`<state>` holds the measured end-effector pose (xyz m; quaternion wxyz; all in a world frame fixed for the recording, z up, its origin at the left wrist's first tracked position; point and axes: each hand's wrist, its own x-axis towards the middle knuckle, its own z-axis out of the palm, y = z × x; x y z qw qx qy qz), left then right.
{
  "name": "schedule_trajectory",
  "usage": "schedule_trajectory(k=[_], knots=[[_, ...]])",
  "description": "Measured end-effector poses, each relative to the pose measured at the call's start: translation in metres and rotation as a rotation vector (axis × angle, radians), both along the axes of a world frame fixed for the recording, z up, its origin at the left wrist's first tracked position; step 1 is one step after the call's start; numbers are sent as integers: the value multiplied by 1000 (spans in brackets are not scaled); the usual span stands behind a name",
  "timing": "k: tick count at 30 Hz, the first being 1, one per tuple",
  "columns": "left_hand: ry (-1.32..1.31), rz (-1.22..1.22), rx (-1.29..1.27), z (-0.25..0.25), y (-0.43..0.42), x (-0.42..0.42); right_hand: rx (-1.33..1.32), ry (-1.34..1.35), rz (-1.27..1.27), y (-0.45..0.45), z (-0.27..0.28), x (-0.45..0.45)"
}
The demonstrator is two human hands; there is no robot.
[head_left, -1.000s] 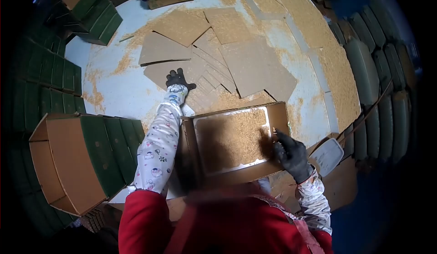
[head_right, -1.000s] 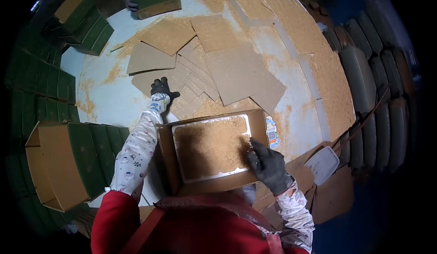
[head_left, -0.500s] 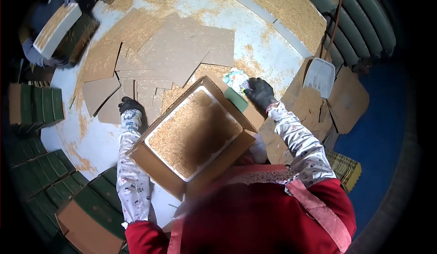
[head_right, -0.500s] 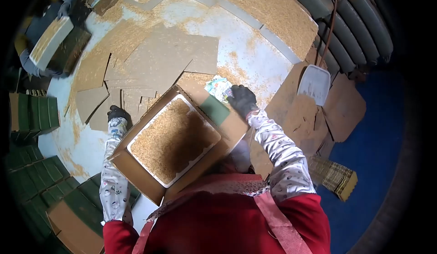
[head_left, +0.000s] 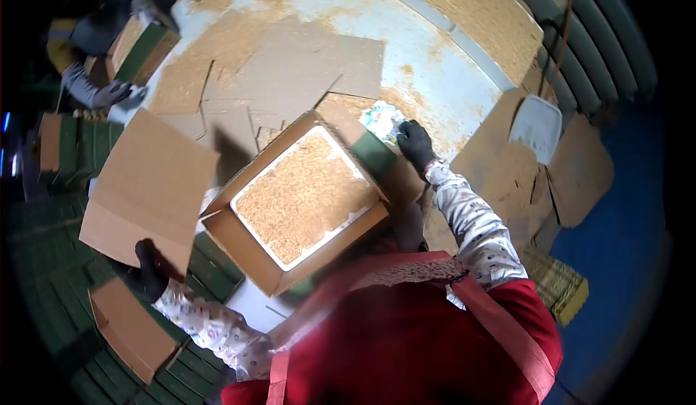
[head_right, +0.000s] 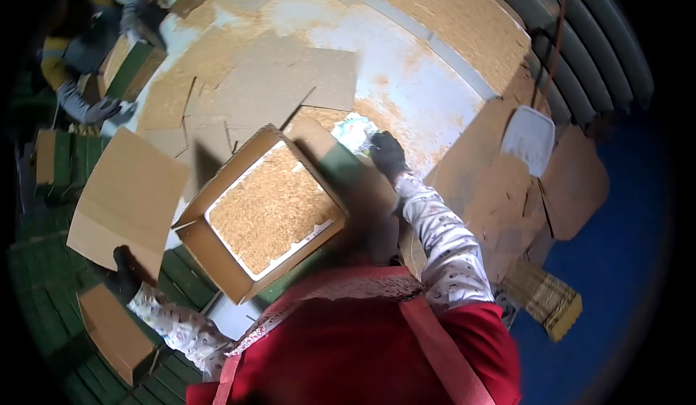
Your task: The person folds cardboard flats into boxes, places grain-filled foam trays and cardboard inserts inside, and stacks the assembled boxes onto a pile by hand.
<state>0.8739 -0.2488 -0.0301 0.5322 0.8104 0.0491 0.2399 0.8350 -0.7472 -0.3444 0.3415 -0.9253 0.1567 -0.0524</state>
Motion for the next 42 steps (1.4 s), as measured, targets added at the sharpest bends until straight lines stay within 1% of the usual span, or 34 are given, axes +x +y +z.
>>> schedule_trajectory(k=[1,3,4,5,8,10,11,12,13,14,15,17,18,19,20,21,22,23,24,25,26,27,28,29,30,31,33,34,35,37,38,39,40,42], knots=[[-118,12,-150,21,-28,-21,42,7,-82,5,-1,7],[-45,-36,27,16,-37,-60,228,7,-197,13,22,21],[3,-172,337,-1,-38,-77,361,-76,-149,18,47,24],[285,-267,406,-19,-44,-96,498,-167,-88,26,84,28],[436,-313,57,-75,-87,-104,569,-387,233,69,208,34],[397,-243,224,-125,-86,-96,277,-740,528,100,246,29],[410,-222,299,-122,-94,-90,55,-719,680,114,263,20],[584,-264,529,-121,-96,-81,-201,-637,911,124,276,13],[852,-369,805,-80,-111,-72,-452,-326,1157,137,271,12],[902,-526,962,-68,-114,-73,-565,-198,1247,147,257,5],[992,-486,959,-88,-120,-69,-695,45,1283,148,226,6],[891,-516,1017,-126,-103,-65,-631,205,1173,151,154,12],[805,-561,1079,-144,-94,-62,-650,195,1174,147,190,17],[725,-611,1134,-162,-87,-65,-500,45,1358,137,234,20],[577,-678,1197,-122,-90,-70,-336,-99,1528,130,260,20],[419,-731,1262,-82,-93,-74,-132,-428,1351,120,255,24],[177,-661,1344,-80,-83,-72,-185,-597,1160,95,265,25],[-96,-445,1263,-58,-67,-74,-19,-486,971,71,247,29],[-114,-194,1013,-47,-40,-82,236,-115,860,55,237,34],[-386,175,576,-67,-43,-93,345,243,751,52,224,34],[20,-123,265,-130,13,-98,491,328,750,40,142,44],[285,-213,239,-204,31,-110,534,490,786,57,148,41],[666,-300,-116,-186,-6,-120,652,354,854,89,189,26],[562,-397,-44,-209,-26,-118,49,409,735,110,174,24],[451,-486,23,-231,-47,-117,157,260,641,123,159,15],[577,-296,115,-219,-67,-114,288,249,532,130,162,11],[569,-352,-66,-236,-60,-105,621,-33,472,137,110,20],[571,-339,-83,-242,-64,-114,998,130,327,130,109,16],[522,-364,-404,-245,-66,-120,1371,295,168,127,110,15],[402,-402,-908,-239,-63,-122,1690,597,61,137,149,12],[323,-392,-992,-252,-55,-125,1701,711,127,140,160,5],[237,-377,-1067,-264,-41,-130,1602,696,192,147,179,-3],[222,-327,-834,-205,-37,-145,1614,732,272,144,160,-1],[143,-291,-321,-143,-7,-176,1681,808,262,163,206,-12]])
